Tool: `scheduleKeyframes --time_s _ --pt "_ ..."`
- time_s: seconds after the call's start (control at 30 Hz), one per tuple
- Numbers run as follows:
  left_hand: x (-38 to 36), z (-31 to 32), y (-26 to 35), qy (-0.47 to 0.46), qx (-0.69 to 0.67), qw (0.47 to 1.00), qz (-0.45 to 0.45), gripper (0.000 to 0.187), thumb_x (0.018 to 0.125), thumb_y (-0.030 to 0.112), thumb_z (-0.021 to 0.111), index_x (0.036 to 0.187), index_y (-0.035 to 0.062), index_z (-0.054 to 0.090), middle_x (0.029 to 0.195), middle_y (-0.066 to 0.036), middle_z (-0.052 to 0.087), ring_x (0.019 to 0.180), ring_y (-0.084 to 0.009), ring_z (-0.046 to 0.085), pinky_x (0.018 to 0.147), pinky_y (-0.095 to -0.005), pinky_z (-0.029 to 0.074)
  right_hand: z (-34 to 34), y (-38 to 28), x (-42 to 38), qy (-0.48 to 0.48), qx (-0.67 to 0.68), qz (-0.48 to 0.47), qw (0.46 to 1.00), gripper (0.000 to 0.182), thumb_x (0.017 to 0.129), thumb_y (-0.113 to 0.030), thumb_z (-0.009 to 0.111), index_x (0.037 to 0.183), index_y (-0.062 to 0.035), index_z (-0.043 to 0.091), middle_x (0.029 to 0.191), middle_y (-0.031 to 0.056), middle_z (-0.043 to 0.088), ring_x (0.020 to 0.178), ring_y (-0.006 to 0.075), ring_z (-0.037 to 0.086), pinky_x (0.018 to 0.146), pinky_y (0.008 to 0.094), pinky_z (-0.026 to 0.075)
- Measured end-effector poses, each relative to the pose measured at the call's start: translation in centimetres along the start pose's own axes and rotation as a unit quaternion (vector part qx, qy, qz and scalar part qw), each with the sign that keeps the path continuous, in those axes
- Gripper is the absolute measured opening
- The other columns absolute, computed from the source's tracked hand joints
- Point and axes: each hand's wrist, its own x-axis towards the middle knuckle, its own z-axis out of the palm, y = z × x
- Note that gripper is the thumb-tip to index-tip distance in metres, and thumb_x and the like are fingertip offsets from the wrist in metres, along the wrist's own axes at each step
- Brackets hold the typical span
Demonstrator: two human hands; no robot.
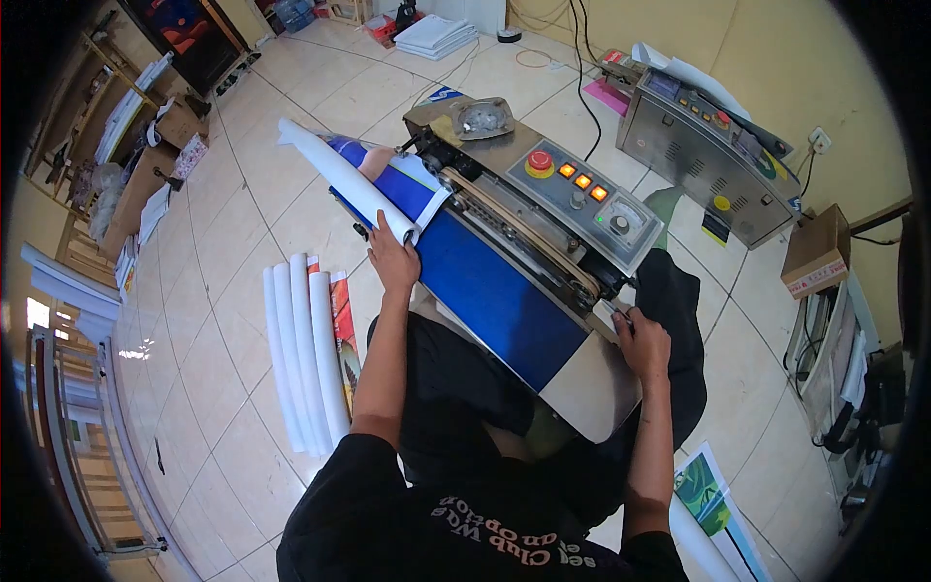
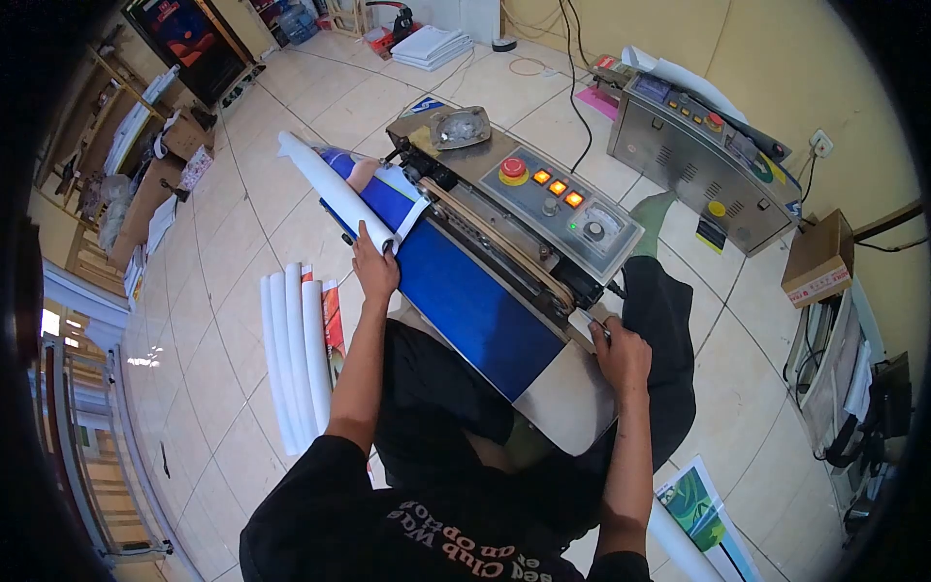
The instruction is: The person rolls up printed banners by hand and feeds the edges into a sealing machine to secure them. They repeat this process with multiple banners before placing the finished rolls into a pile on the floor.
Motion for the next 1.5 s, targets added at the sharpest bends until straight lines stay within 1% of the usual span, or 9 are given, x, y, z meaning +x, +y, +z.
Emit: scheduleKeyframes --time_s 0.47,0.87,0.97,1.07,1.13,1.27,1.33,1.43,1.5 --pt "3.1 2.0 -3.9 -0.055 -0.088 0.983 -0.148 0.085 0.090 0.047 0.053 0.152 0.0029 0.016 0.150 -0.026 0.032 0.138 -0.0453 0.030 0.112 -0.0534 0.025 -0.1 -0.1 0.1 0.000 -0.003 0.002 1.000 0.032 0.093 -0.038 0.057 0.087 -0.0070 0.060 0.070 0.0195 0.065 0.073 0.0405 0.065 0.062 0.0482 0.050" --pt "7.1 4.4 -6.5 -0.096 -0.054 0.976 -0.191 0.083 0.092 0.047 0.046 0.152 0.0019 0.013 0.155 -0.025 0.022 0.144 -0.0454 0.011 0.115 -0.0604 0.008 0.4 0.0 0.0 0.033 0.019 -0.020 0.999 0.031 0.093 -0.035 0.058 0.084 -0.0054 0.059 0.071 0.0226 0.062 0.071 0.0438 0.061 0.062 0.0507 0.046" --pt "8.9 4.6 -7.7 -0.043 -0.137 0.957 -0.253 0.067 0.090 0.037 0.048 0.146 0.0042 0.033 0.139 -0.025 0.045 0.133 -0.0410 0.039 0.109 -0.0534 0.028 0.8 0.6 0.2 0.031 0.014 -0.031 0.999 0.032 0.093 -0.036 0.057 0.085 -0.0054 0.060 0.069 0.0219 0.063 0.069 0.0423 0.063 0.061 0.0506 0.048" --pt "10.7 3.3 -9.1 0.106 -0.419 0.858 -0.277 0.047 0.088 0.023 0.047 0.130 0.0023 0.053 0.122 -0.016 0.061 0.110 -0.0314 0.059 0.096 -0.0427 0.045 1.4 1.2 0.3 0.029 0.007 -0.033 0.999 0.034 0.093 -0.036 0.056 0.082 -0.0044 0.058 0.068 0.0215 0.062 0.068 0.0428 0.062 0.060 0.0512 0.047" --pt "11.6 1.3 -10.7 0.234 -0.625 0.593 -0.450 0.036 0.088 0.020 0.049 0.121 0.0080 0.058 0.109 -0.016 0.063 0.102 -0.0283 0.062 0.088 -0.0390 0.049 1.6 1.5 0.3 0.035 0.003 -0.035 0.999 0.035 0.093 -0.036 0.057 0.081 -0.0040 0.057 0.067 0.0214 0.061 0.067 0.0431 0.062 0.060 0.0514 0.047" --pt "12.4 1.4 -25.2 0.245 -0.722 0.463 -0.453 0.032 0.088 0.016 0.053 0.117 0.0072 0.060 0.108 -0.012 0.063 0.091 -0.0264 0.065 0.076 -0.0413 0.054 1.1 0.9 0.2 0.033 -0.005 -0.028 0.999 0.036 0.093 -0.037 0.057 0.080 -0.0030 0.056 0.066 0.0217 0.060 0.066 0.0436 0.061 0.059 0.0510 0.046" --pt "12.4 -6.1 -23.3 0.305 -0.497 0.614 -0.532 0.035 0.086 0.012 0.055 0.119 0.0032 0.062 0.107 -0.012 0.066 0.086 -0.0277 0.067 0.074 -0.0432 0.055 1.1 0.7 0.3 0.038 -0.001 -0.030 0.999 0.036 0.093 -0.035 0.058 0.078 -0.0024 0.056 0.067 0.0221 0.060 0.066 0.0436 0.061 0.058 0.0504 0.046" --pt "13.7 -12.0 -27.8 0.280 -0.221 0.904 -0.234 0.037 0.080 0.000 0.058 0.116 0.0064 0.066 0.108 -0.013 0.069 0.096 -0.0304 0.067 0.082 -0.0392 0.054 1.0 0.4 0.2 0.045 0.005 -0.021 0.999 0.037 0.092 -0.034 0.059 0.075 -0.0016 0.054 0.065 0.0222 0.059 0.065 0.0439 0.061 0.057 0.0496 0.045" --pt "13.4 -17.4 -24.2 0.258 -0.100 0.951 -0.137 0.040 0.077 -0.002 0.057 0.114 0.0069 0.068 0.108 -0.015 0.070 0.097 -0.0314 0.068 0.083 -0.0385 0.053 1.5 0.8 0.2 0.051 0.015 -0.028 0.998 0.037 0.092 -0.034 0.059 0.075 -0.0015 0.054 0.065 0.0221 0.059 0.064 0.0438 0.060 0.056 0.0492 0.045"
